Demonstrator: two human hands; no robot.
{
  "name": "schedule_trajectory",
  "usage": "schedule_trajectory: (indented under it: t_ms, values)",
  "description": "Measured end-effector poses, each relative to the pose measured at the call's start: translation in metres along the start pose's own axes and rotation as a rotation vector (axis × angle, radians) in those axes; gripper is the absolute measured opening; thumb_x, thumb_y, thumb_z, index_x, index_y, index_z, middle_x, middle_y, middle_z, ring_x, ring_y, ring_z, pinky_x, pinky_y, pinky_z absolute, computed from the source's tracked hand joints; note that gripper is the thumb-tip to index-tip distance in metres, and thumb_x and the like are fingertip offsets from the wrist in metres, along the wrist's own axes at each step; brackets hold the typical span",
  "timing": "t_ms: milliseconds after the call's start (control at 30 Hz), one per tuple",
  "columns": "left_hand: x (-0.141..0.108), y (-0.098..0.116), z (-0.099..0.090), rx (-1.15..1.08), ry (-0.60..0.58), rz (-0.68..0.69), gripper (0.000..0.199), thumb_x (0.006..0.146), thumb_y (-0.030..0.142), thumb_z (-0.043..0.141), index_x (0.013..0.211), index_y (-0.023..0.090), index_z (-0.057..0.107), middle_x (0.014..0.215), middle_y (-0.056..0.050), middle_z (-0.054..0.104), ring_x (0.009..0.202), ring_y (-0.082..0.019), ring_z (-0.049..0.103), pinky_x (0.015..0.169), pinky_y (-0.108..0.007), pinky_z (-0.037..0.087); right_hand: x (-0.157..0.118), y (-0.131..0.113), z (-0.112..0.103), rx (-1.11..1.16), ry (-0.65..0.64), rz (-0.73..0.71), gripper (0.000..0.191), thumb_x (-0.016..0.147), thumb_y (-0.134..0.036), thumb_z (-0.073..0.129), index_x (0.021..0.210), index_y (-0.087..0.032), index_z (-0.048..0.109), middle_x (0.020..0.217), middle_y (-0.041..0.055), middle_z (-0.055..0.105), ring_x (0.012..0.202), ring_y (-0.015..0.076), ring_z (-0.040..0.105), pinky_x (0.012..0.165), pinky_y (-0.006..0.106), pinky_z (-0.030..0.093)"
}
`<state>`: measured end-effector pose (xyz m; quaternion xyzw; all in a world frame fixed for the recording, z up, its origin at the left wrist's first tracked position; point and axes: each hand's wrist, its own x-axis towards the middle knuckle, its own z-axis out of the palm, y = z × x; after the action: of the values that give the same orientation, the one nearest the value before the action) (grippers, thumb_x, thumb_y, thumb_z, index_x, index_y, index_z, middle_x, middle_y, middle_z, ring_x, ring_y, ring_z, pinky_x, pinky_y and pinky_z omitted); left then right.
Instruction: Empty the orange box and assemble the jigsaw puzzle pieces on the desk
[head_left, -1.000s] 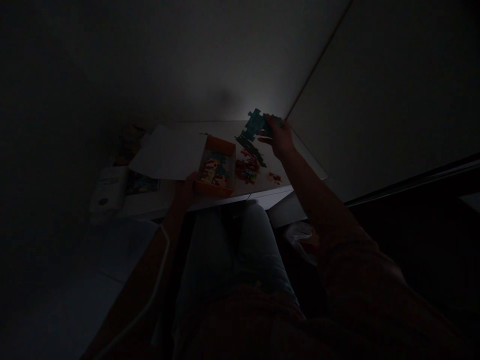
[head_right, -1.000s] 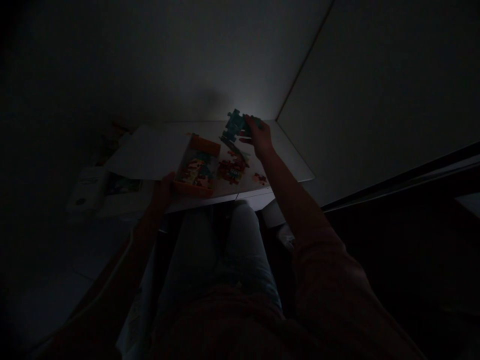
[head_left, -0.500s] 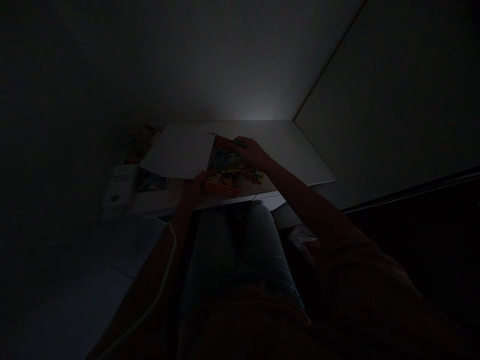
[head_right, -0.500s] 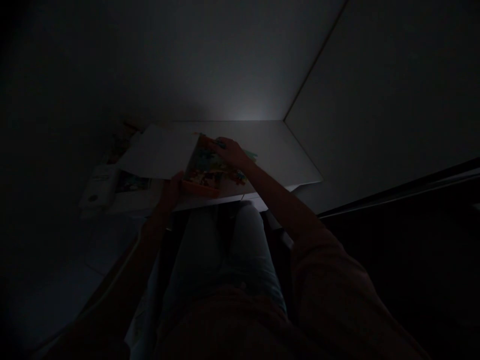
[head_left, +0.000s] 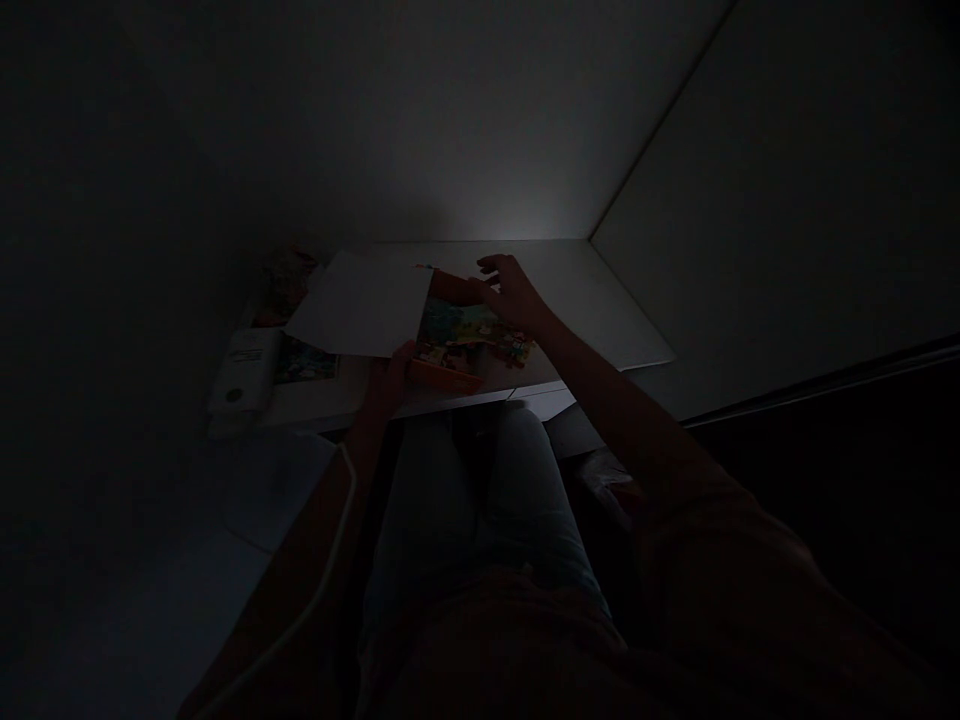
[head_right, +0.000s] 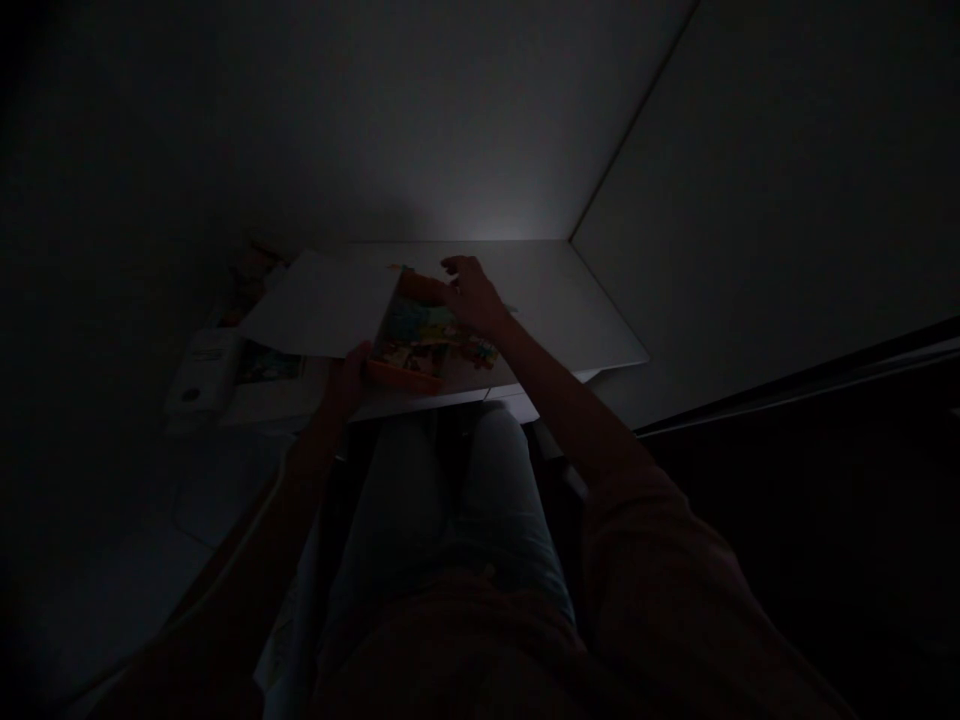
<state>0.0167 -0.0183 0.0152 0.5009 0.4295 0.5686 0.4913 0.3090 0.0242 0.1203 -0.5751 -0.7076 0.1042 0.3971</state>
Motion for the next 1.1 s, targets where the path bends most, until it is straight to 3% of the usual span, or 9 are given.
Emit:
schedule_trajectory:
  t_ms: [100,167,333,433,567,700,800,933,1100]
  values:
    - [0.001,-0.001,0.000,0.016,0.006,-0.005,0.061,0.083,0.072,0.079,0.121,0.025,0.078,0.158,-0.017,0.078,0.157,-0.042,0.066,0.146,-0.056,0.042,-0.020,0.009,-0.026,-0.152,0.023,0.285,0.079,0.092,-0.072,0.096,0.144,-0.019,0.070,0.159,0.0269,0.066,0.140,0.0440,0.072,0.127,0.063,0.059]
    - [0.003,-0.002,0.000,0.026,-0.010,0.016,0.059,0.082,0.075,0.078,0.114,0.027,0.077,0.153,-0.016,0.080,0.155,-0.042,0.068,0.145,-0.056,0.045,-0.034,0.011,-0.034,-0.137,-0.052,0.462,0.074,0.091,-0.063,0.100,0.141,-0.017,0.070,0.151,0.0276,0.072,0.138,0.0451,0.076,0.122,0.063,0.064]
    - [0.005,-0.007,0.001,0.007,-0.019,0.027,0.060,0.083,0.075,0.078,0.117,0.026,0.077,0.140,-0.015,0.084,0.149,-0.042,0.072,0.142,-0.057,0.049,-0.049,-0.003,-0.029,0.341,-0.143,0.562,0.051,0.105,-0.054,0.086,0.140,-0.022,0.066,0.137,0.0170,0.083,0.107,0.0269,0.084,0.092,0.043,0.074]
    - [0.004,-0.008,0.001,0.004,-0.027,0.030,0.059,0.086,0.072,0.078,0.120,0.023,0.076,0.150,-0.020,0.080,0.155,-0.042,0.069,0.144,-0.058,0.046,-0.046,-0.018,-0.024,0.444,-0.184,0.521,0.057,0.103,-0.047,0.088,0.148,-0.026,0.061,0.128,0.0111,0.084,0.093,0.0223,0.082,0.084,0.037,0.072]
    - [0.002,-0.005,0.000,-0.005,-0.018,0.017,0.060,0.082,0.071,0.080,0.117,0.023,0.075,0.148,-0.022,0.080,0.154,-0.044,0.069,0.145,-0.059,0.046,-0.037,-0.031,-0.022,0.171,-0.289,0.364,0.065,0.102,-0.040,0.086,0.161,-0.029,0.059,0.129,0.0097,0.084,0.093,0.0240,0.081,0.087,0.040,0.071]
    - [0.003,-0.002,0.001,-0.014,0.006,-0.009,0.061,0.076,0.072,0.083,0.114,0.026,0.072,0.150,-0.020,0.080,0.156,-0.044,0.066,0.148,-0.059,0.041,-0.028,-0.038,-0.021,-0.159,-0.371,0.078,0.046,0.107,-0.043,0.080,0.147,-0.020,0.076,0.137,0.0172,0.082,0.124,0.0339,0.077,0.112,0.052,0.065]
    - [0.003,-0.002,0.001,-0.021,-0.004,-0.024,0.060,0.077,0.072,0.082,0.115,0.027,0.072,0.145,-0.019,0.081,0.160,-0.043,0.064,0.148,-0.060,0.040,-0.025,-0.044,-0.017,-0.389,-0.360,-0.077,0.065,0.101,-0.056,0.088,0.153,-0.017,0.079,0.152,0.0236,0.073,0.148,0.0435,0.065,0.127,0.059,0.054]
    - [0.002,-0.002,0.001,-0.021,-0.013,-0.015,0.062,0.077,0.075,0.083,0.115,0.027,0.075,0.145,-0.019,0.082,0.155,-0.044,0.068,0.147,-0.060,0.043,-0.028,-0.055,-0.006,-0.640,-0.481,-0.102,0.085,0.097,-0.065,0.092,0.166,-0.019,0.071,0.171,0.0268,0.064,0.153,0.0500,0.063,0.130,0.066,0.048]
    - [0.002,-0.002,0.000,0.013,-0.025,0.022,0.063,0.079,0.075,0.083,0.115,0.025,0.076,0.149,-0.021,0.080,0.156,-0.044,0.068,0.146,-0.060,0.044,-0.032,-0.077,0.011,-0.837,-0.656,-0.110,0.076,0.100,-0.053,0.089,0.159,-0.009,0.070,0.162,0.0285,0.075,0.145,0.0463,0.074,0.124,0.057,0.053]
